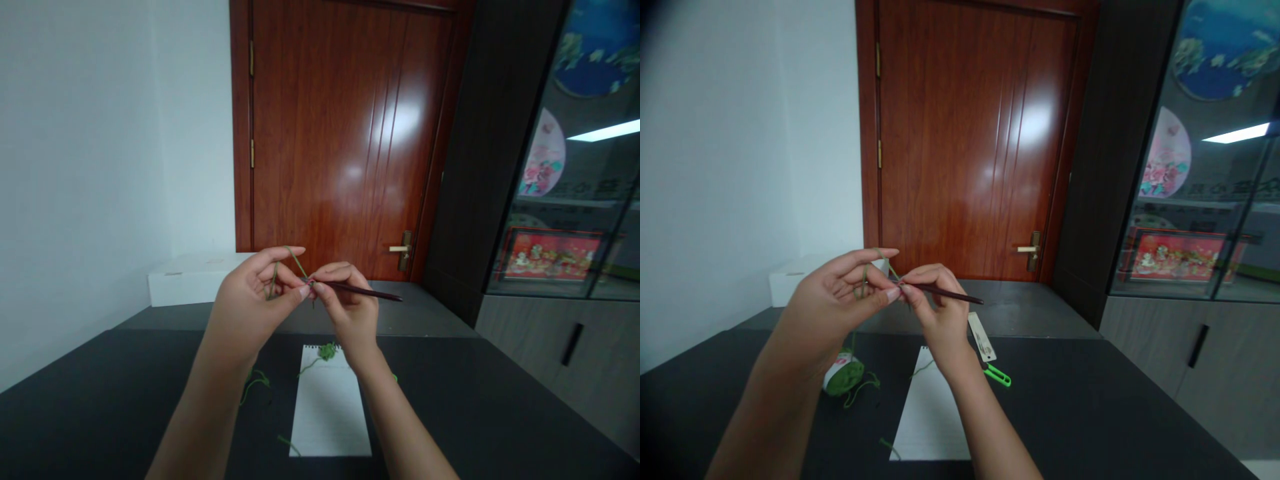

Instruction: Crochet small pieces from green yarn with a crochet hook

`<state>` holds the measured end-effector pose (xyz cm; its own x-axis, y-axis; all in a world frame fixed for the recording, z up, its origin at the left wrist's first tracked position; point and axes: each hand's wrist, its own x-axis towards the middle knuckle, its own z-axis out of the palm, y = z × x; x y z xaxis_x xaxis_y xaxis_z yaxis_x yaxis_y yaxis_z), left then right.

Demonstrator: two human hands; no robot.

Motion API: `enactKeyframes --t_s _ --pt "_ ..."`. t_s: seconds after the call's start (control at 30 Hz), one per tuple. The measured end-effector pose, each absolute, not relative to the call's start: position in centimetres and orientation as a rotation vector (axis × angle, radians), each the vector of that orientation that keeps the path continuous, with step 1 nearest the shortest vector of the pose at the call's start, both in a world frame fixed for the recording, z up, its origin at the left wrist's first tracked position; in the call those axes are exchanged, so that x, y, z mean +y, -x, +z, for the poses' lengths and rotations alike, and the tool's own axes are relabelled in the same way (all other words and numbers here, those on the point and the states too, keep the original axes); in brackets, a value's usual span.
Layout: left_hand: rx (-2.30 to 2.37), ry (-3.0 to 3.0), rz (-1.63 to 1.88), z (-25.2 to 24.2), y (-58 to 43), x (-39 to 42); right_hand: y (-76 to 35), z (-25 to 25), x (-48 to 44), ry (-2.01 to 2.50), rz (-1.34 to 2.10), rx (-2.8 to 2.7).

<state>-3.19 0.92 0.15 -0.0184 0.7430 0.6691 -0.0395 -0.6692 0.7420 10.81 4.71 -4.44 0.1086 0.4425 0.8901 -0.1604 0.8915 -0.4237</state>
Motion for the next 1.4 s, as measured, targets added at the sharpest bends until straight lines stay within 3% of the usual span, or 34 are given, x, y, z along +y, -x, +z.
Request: enactKeyframes --t_s 0.27,0.5,0.83,1.4 --pt "0.595 -1.429 1.807 -0.2 2.2 0.9 -10.3 -4.1 4.6 0.163 0.534 -1.31" --pt "0.564 -1.3 2.035 -0.6 0.1 0.7 -10.6 -4.9 5.3 0.225 0.259 -1.35" --pt "0.525 -1.254 1.99 -0.6 0.2 1.0 -11.7 -4.2 5.2 0.229 -0.085 -1.507" --pt "0.887 -1.663 1.661 -0.2 3.6 2.0 -11.7 -5.0 6.7 0.286 0.207 -1.31"
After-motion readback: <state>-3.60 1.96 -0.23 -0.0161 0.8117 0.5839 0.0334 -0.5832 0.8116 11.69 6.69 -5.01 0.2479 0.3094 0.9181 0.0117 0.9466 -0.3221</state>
